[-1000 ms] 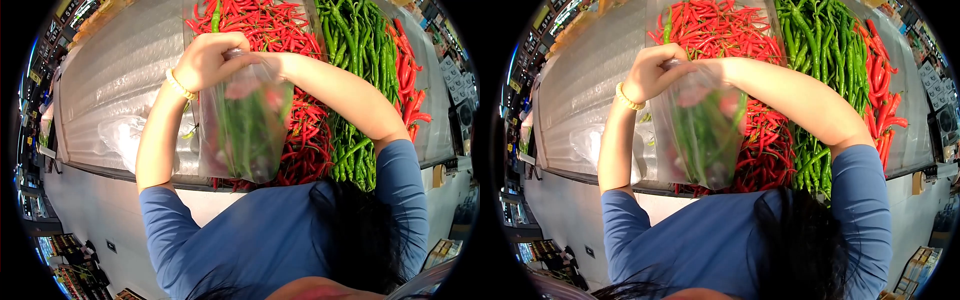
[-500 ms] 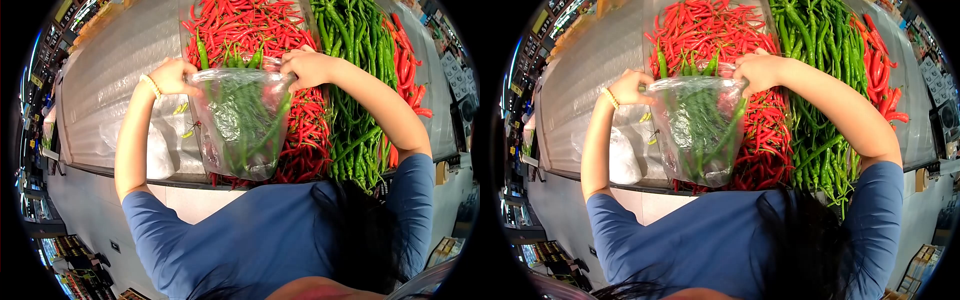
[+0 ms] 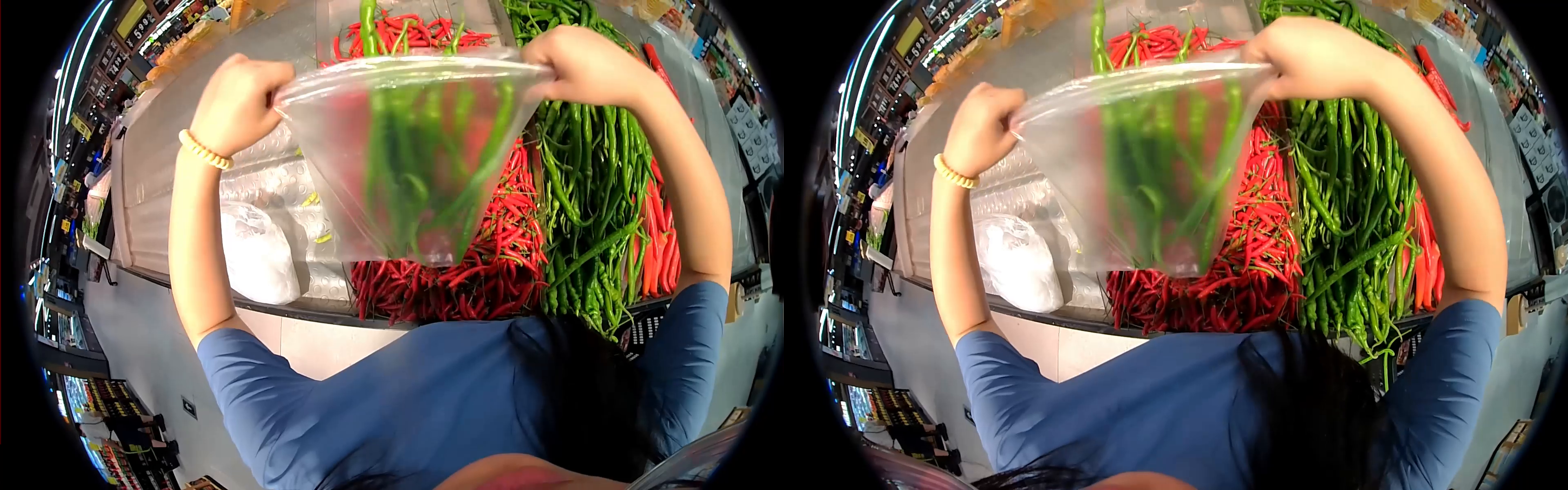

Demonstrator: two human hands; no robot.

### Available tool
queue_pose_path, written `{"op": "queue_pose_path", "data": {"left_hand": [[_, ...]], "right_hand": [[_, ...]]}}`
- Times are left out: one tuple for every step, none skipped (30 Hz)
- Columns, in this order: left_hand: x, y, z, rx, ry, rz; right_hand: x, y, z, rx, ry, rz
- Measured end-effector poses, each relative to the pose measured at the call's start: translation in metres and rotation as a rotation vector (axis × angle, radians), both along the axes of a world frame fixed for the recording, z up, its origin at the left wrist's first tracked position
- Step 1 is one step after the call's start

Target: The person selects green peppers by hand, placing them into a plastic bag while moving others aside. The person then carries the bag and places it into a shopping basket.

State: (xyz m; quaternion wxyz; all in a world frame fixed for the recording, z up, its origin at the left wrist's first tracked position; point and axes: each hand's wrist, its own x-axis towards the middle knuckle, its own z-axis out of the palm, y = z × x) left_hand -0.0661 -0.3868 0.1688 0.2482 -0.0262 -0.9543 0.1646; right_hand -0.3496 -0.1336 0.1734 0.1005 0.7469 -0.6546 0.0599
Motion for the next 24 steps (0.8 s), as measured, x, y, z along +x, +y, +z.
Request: {"op": "queue_pose_path", "data": {"left_hand": [[0.001, 0.009, 0.016, -0.052, 0.072, -0.006], [0.002, 0.017, 0.030, -0.106, 0.145, -0.014], [0.000, 0.017, 0.041, -0.069, 0.159, -0.035], [-0.005, 0.014, 0.050, -0.064, 0.140, -0.027], [-0.014, 0.010, 0.057, -0.058, 0.122, -0.021], [-0.024, 0.004, 0.064, -0.048, 0.101, -0.016], [-0.040, -0.006, 0.068, -0.093, 0.091, -0.039], [-0.060, -0.026, 0.067, -0.143, 0.108, -0.018], [-0.079, -0.040, 0.071, -0.292, 0.053, 0.089], [-0.096, -0.042, 0.074, -0.373, 0.030, 0.178], [-0.110, -0.049, 0.073, -0.452, 0.080, 0.258], [-0.123, -0.055, 0.073, -0.466, 0.137, 0.301], [-0.133, -0.055, 0.069, -0.435, 0.229, 0.331], [-0.140, -0.052, 0.068, -0.404, 0.317, 0.358], [-0.140, -0.045, 0.070, -0.377, 0.332, 0.359], [-0.138, -0.037, 0.070, -0.352, 0.344, 0.360], [-0.136, -0.032, 0.069, -0.327, 0.349, 0.363], [-0.138, -0.033, 0.068, -0.311, 0.360, 0.333], [-0.144, -0.038, 0.066, -0.294, 0.375, 0.306], [-0.149, -0.042, 0.065, -0.276, 0.391, 0.279], [-0.152, -0.041, 0.068, -0.266, 0.386, 0.288], [-0.154, -0.041, 0.070, -0.237, 0.393, 0.305], [-0.156, -0.040, 0.072, -0.208, 0.397, 0.320], [-0.159, -0.037, 0.075, -0.178, 0.400, 0.335]], "right_hand": [[-0.002, 0.002, 0.015, -0.058, 0.055, -0.109], [-0.008, 0.004, 0.028, -0.119, 0.109, -0.220], [-0.016, 0.005, 0.043, -0.186, 0.258, -0.172], [-0.020, 0.008, 0.057, -0.250, 0.411, -0.128], [-0.020, 0.011, 0.066, -0.344, 0.339, -0.212], [-0.027, 0.005, 0.075, -0.405, 0.506, -0.254], [-0.023, 0.003, 0.080, -0.448, 0.414, -0.320], [-0.019, 0.002, 0.081, -0.488, 0.316, -0.387], [-0.025, 0.000, 0.083, -0.462, 0.414, -0.483], [-0.036, -0.007, 0.087, -0.436, 0.514, -0.574], [-0.045, -0.014, 0.091, -0.413, 0.616, -0.662], [-0.056, -0.017, 0.088, -0.538, 0.617, -0.633], [-0.069, -0.018, 0.081, -0.659, 0.616, -0.603], [-0.075, -0.015, 0.079, -0.779, 0.612, -0.572], [-0.070, -0.008, 0.078, -0.725, 0.558, -0.642], [-0.071, -0.003, 0.078, -0.727, 0.549, -0.639], [-0.075, 0.002, 0.074, -0.727, 0.535, -0.636], [-0.075, 0.005, 0.071, -0.726, 0.519, -0.630], [-0.070, 0.007, 0.071, -0.697, 0.480, -0.634], [-0.075, 0.006, 0.072, -0.734, 0.520, -0.685], [-0.080, 0.005, 0.075, -0.771, 0.561, -0.740], [-0.085, 0.006, 0.076, -0.806, 0.603, -0.798], [-0.091, 0.008, 0.075, -0.770, 0.599, -0.804], [-0.088, 0.010, 0.078, -0.732, 0.596, -0.809]]}}
